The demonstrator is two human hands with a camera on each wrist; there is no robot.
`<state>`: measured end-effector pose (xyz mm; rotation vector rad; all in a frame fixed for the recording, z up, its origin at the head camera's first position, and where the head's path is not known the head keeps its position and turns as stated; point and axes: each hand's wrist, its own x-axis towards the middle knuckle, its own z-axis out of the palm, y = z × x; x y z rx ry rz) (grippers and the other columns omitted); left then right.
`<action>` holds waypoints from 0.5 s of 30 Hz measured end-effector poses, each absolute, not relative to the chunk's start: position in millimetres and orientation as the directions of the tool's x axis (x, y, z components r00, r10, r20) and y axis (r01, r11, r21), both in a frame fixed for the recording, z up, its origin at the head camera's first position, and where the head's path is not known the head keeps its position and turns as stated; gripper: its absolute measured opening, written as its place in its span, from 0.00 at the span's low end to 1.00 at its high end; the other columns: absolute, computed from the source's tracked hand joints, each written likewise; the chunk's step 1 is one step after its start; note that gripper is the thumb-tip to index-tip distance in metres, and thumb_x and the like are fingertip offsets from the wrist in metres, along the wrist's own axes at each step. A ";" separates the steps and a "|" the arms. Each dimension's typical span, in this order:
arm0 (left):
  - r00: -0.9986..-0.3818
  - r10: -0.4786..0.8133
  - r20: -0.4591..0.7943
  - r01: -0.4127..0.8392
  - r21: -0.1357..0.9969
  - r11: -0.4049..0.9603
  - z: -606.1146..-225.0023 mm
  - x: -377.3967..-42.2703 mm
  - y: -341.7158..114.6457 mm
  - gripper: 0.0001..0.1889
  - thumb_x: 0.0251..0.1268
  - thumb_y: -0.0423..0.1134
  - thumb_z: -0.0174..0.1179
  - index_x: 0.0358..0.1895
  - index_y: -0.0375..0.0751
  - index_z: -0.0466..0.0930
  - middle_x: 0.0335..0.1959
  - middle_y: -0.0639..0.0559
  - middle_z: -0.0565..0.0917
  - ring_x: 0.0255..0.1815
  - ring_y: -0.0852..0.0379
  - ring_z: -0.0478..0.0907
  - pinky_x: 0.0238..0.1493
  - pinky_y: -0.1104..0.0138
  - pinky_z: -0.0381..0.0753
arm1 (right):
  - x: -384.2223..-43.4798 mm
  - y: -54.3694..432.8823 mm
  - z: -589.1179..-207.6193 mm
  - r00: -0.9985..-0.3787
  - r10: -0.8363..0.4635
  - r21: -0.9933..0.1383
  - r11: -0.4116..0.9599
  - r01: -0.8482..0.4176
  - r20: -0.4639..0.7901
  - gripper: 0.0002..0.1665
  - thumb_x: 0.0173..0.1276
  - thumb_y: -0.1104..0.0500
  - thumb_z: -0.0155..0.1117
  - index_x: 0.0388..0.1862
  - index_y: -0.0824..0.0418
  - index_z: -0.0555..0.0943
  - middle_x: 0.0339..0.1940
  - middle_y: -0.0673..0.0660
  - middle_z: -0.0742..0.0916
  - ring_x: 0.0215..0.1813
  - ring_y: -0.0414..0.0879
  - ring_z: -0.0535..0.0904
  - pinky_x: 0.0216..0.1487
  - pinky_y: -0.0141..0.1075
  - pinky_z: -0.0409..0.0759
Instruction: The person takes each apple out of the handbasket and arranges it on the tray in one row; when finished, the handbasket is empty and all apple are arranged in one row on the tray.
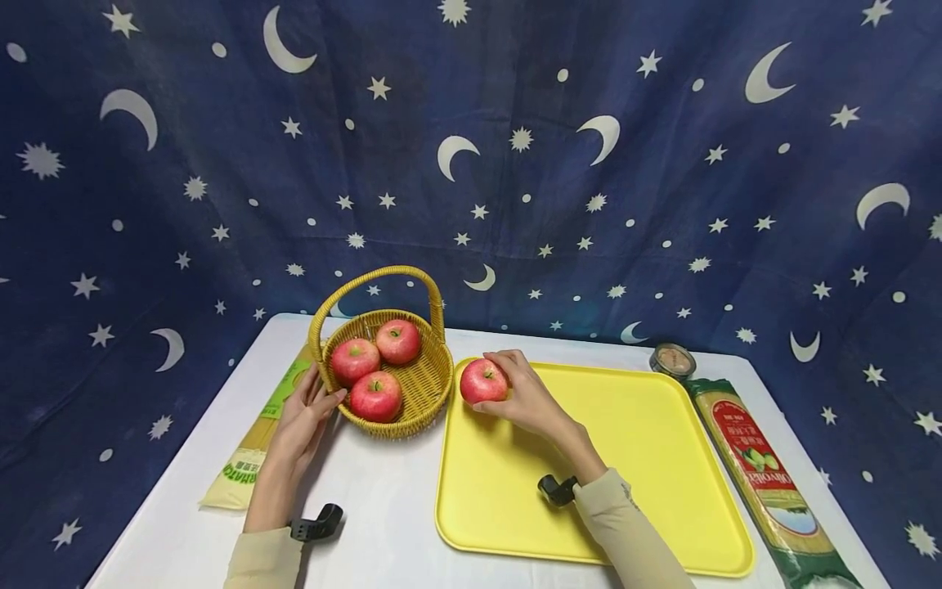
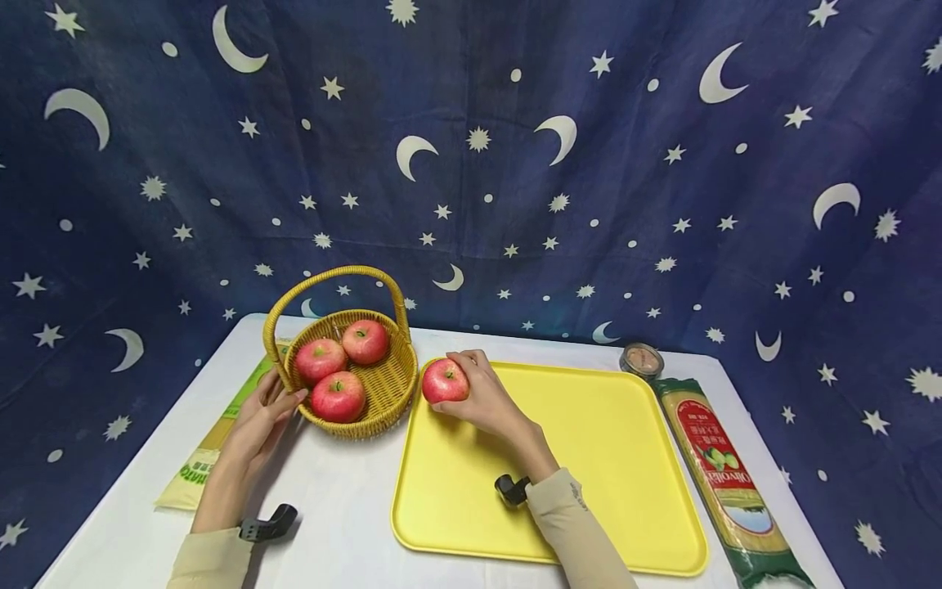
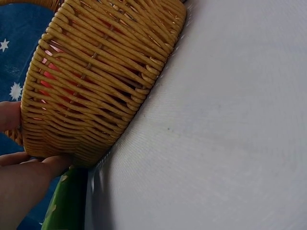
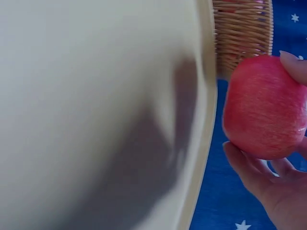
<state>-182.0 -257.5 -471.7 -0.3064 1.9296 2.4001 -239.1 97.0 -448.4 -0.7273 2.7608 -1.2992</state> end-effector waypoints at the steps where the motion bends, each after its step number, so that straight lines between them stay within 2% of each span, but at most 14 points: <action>1: -0.979 -0.087 -0.183 -0.160 0.962 -0.221 -471.9 -181.6 -257.9 0.48 0.75 0.28 0.53 0.85 0.52 0.30 0.87 0.54 0.37 0.86 0.57 0.39 0.83 0.61 0.48 | -240.4 97.4 -451.8 -0.892 -0.413 -0.721 0.560 -0.408 0.184 0.49 0.50 0.53 0.85 0.70 0.63 0.75 0.63 0.60 0.76 0.63 0.55 0.78 0.65 0.53 0.81; 6: -0.980 -0.092 -0.177 -0.154 0.964 -0.218 -473.2 -180.6 -259.2 0.48 0.75 0.28 0.54 0.85 0.54 0.31 0.87 0.54 0.38 0.87 0.56 0.40 0.83 0.60 0.50 | -244.2 98.3 -464.1 -0.889 -0.431 -0.696 0.592 -0.406 0.152 0.50 0.50 0.54 0.85 0.71 0.66 0.74 0.61 0.61 0.77 0.60 0.55 0.78 0.64 0.51 0.82; 15: -0.986 -0.075 -0.146 -0.124 0.962 -0.243 -473.9 -182.3 -258.3 0.47 0.75 0.26 0.53 0.85 0.50 0.31 0.87 0.53 0.38 0.86 0.56 0.39 0.82 0.62 0.50 | -245.7 94.4 -467.9 -0.902 -0.414 -0.682 0.626 -0.379 0.122 0.50 0.50 0.55 0.86 0.71 0.62 0.75 0.62 0.60 0.76 0.61 0.55 0.78 0.65 0.51 0.82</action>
